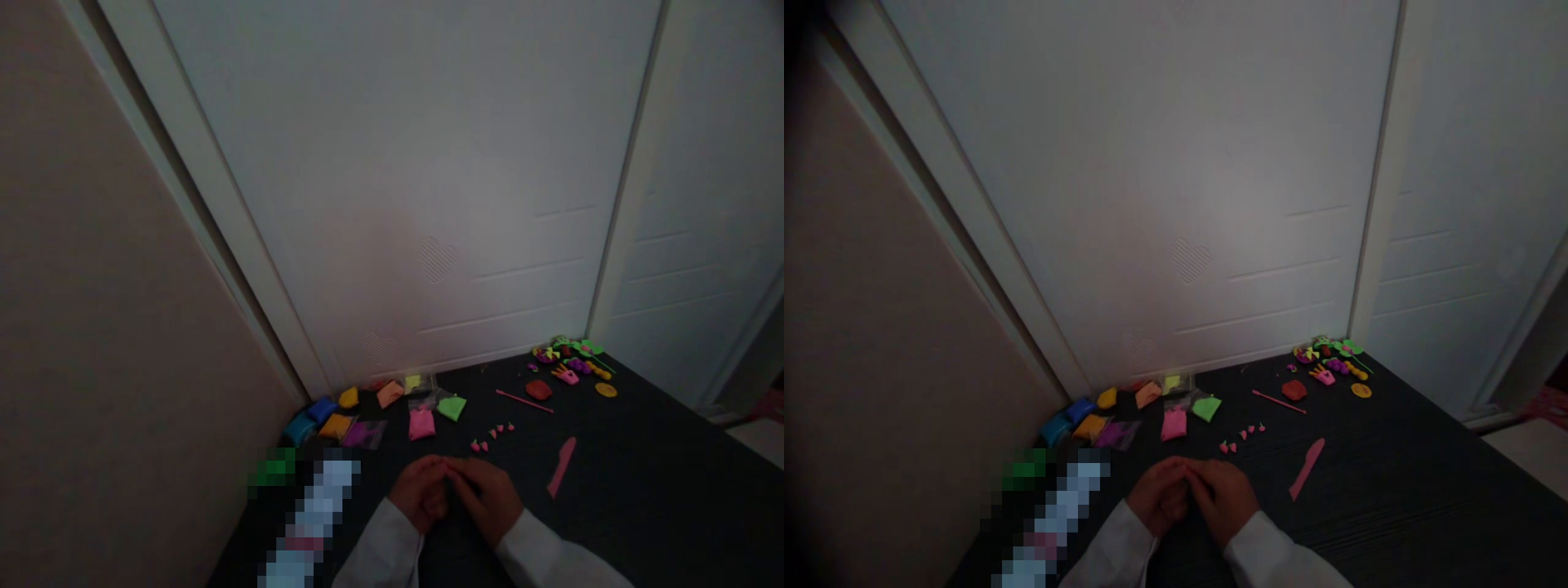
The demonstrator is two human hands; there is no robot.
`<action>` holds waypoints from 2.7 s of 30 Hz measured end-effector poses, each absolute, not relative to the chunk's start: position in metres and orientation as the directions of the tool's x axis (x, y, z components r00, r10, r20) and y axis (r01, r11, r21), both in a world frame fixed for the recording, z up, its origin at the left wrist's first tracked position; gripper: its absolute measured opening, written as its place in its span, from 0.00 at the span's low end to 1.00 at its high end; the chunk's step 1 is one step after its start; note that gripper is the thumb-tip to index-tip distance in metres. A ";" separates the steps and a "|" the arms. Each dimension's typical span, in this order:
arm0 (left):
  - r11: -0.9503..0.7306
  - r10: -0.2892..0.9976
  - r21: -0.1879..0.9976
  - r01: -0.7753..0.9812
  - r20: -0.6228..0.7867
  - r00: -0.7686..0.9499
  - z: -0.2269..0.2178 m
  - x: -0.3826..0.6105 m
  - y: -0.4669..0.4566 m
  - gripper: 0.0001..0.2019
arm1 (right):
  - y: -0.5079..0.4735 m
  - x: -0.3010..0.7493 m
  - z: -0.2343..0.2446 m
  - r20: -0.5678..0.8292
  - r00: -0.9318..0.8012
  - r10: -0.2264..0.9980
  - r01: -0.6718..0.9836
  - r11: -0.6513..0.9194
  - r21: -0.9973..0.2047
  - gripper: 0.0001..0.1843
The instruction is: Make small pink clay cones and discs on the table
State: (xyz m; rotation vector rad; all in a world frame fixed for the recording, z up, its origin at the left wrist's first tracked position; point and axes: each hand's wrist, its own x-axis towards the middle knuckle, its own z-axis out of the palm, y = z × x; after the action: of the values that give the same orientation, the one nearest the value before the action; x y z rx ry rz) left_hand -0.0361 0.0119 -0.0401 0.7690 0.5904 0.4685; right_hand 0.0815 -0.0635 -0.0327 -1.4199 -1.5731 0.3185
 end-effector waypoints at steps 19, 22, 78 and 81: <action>0.682 0.511 0.710 -0.173 -0.295 0.807 -0.032 -0.033 0.012 0.08 | -0.064 0.085 -0.026 0.449 0.247 0.859 0.610 0.222 -0.761 0.07; 0.672 0.515 0.723 -0.163 -0.297 0.804 -0.029 -0.032 0.011 0.07 | -0.065 0.086 -0.023 0.461 0.251 0.851 0.610 0.231 -0.758 0.08; 0.649 0.493 0.742 -0.166 -0.244 0.835 -0.022 -0.030 0.008 0.07 | -0.070 0.094 -0.015 0.516 0.173 0.839 0.658 0.292 -0.694 0.08; 0.655 0.488 0.736 -0.170 -0.242 0.839 -0.022 -0.031 0.008 0.07 | -0.071 0.094 -0.013 0.537 0.166 0.827 0.656 0.313 -0.686 0.09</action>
State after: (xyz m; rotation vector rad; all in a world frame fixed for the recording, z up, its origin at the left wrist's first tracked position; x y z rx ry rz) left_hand -0.0306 0.0075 -0.0216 0.7723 0.4467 0.3871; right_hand 0.0941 -0.0707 -0.0132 -1.4037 -1.5494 0.2079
